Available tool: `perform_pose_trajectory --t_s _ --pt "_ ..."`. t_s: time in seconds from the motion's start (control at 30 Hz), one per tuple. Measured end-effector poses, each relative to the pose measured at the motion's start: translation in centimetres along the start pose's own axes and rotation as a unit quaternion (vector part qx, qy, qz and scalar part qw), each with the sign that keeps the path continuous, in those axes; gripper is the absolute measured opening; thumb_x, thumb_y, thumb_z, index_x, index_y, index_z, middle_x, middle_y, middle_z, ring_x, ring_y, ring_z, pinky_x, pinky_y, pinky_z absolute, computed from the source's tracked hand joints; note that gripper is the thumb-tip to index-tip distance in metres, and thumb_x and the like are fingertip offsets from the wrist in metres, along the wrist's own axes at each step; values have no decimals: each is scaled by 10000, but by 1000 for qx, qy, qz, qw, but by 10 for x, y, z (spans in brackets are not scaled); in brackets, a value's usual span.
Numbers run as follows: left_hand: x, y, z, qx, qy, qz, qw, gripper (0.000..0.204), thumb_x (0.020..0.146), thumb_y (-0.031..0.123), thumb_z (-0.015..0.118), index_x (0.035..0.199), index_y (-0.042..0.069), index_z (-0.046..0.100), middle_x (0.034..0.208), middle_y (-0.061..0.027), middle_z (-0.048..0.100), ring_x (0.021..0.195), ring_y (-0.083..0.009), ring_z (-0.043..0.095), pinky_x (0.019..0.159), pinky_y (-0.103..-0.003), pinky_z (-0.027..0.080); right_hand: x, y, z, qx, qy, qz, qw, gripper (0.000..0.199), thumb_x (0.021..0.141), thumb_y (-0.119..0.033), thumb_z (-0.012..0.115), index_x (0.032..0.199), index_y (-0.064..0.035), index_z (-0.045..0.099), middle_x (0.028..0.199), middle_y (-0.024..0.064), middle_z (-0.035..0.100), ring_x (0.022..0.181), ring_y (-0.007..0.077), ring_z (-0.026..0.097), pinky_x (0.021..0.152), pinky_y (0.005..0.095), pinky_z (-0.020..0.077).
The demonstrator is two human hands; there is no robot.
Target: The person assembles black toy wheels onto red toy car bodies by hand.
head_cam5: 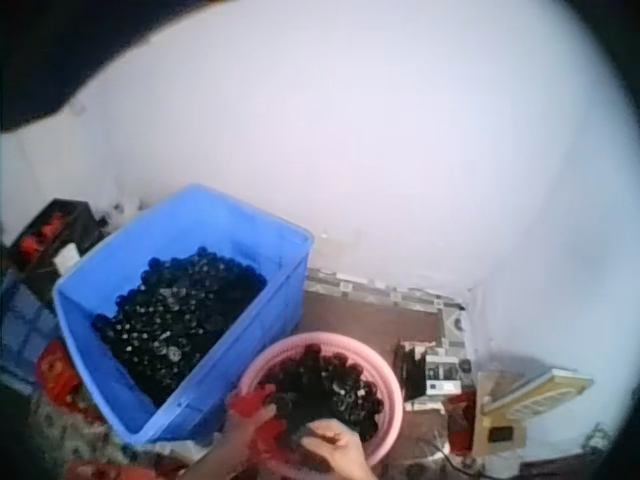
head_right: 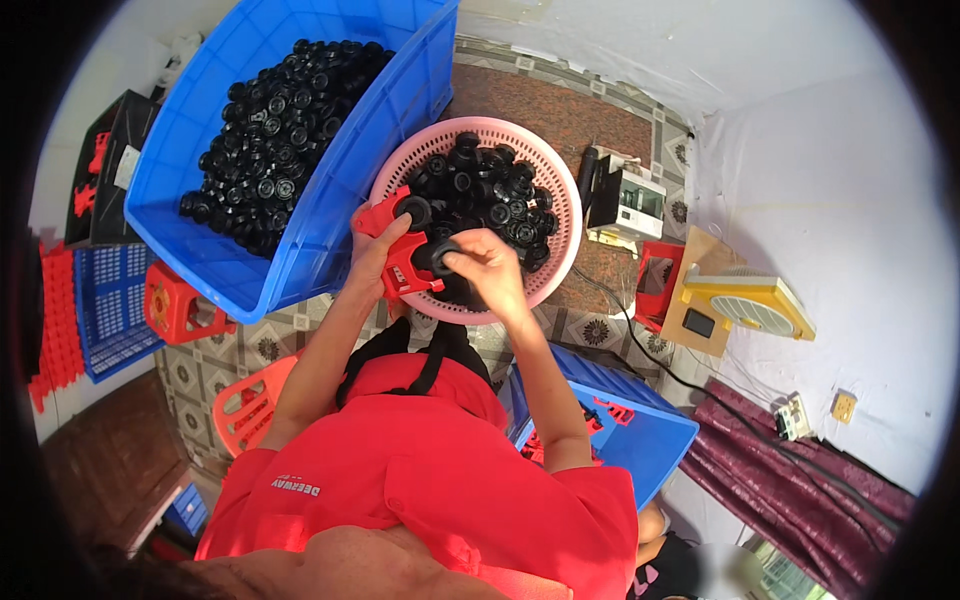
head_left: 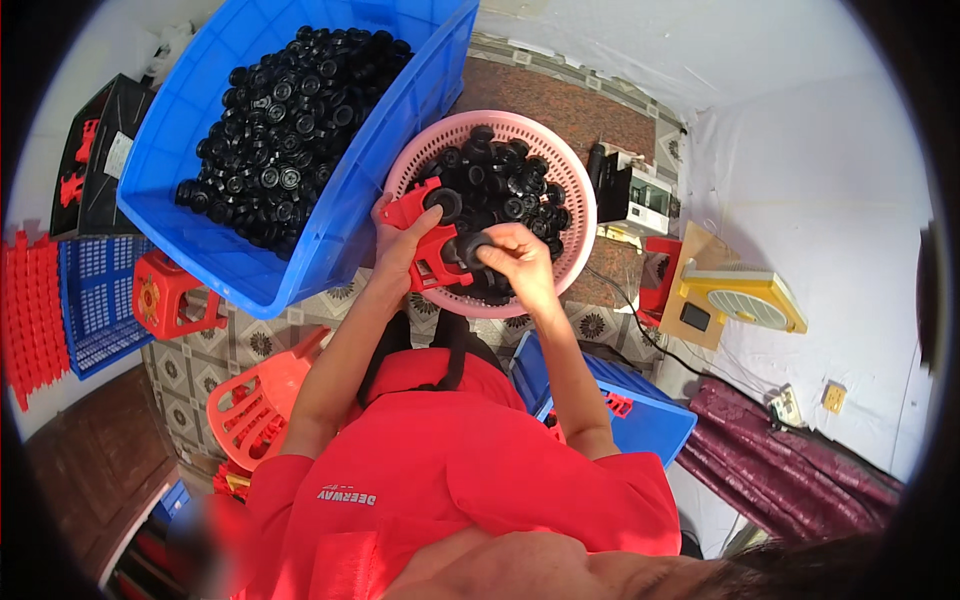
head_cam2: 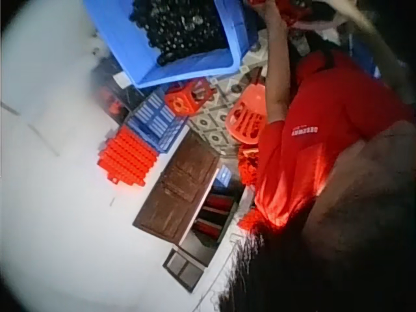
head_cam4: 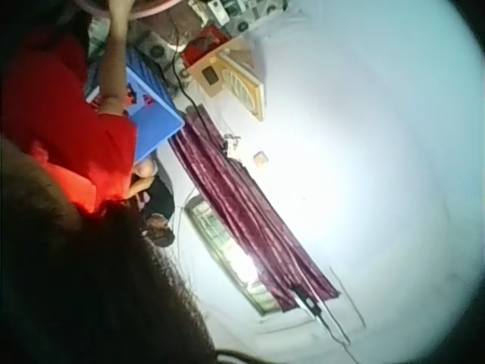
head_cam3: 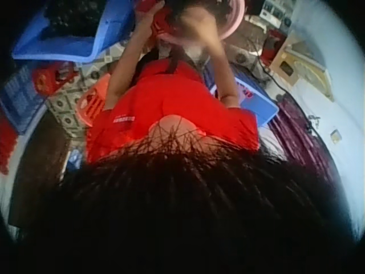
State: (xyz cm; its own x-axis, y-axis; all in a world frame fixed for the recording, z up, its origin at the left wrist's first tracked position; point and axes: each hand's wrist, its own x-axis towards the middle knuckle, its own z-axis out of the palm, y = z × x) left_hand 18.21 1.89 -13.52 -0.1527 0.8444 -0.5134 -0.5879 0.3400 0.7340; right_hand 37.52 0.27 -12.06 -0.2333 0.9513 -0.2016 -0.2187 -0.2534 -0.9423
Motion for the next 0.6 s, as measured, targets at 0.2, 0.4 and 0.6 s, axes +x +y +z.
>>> perform_pose_trajectory --t_s 0.2,0.4,0.6 --pt "-4 6 -1 80 -54 13 995 949 725 74 829 1410 85 173 1277 -148 487 1117 -228 570 890 -378 549 -18 18 18 -114 53 26 992 211 800 -55 767 957 6 641 854 53 702 749 90 645 693 248 526" --pt "-20 25 8 45 -110 -81 990 979 723 88 834 1435 83 163 1257 -134 518 1110 -236 579 904 -372 538 -30 12 25 40 12 131 991 692 884 -187 599 1482 -32 286 1211 101 571 1104 152 548 949 304 445" --pt "-41 22 -16 234 -214 -52 947 1202 700 114 856 1518 74 -23 1292 -132 507 1136 -216 569 955 -362 499 -34 27 33 63 13 97 993 721 863 -159 634 1485 -12 300 1210 124 586 1102 188 557 979 325 431"
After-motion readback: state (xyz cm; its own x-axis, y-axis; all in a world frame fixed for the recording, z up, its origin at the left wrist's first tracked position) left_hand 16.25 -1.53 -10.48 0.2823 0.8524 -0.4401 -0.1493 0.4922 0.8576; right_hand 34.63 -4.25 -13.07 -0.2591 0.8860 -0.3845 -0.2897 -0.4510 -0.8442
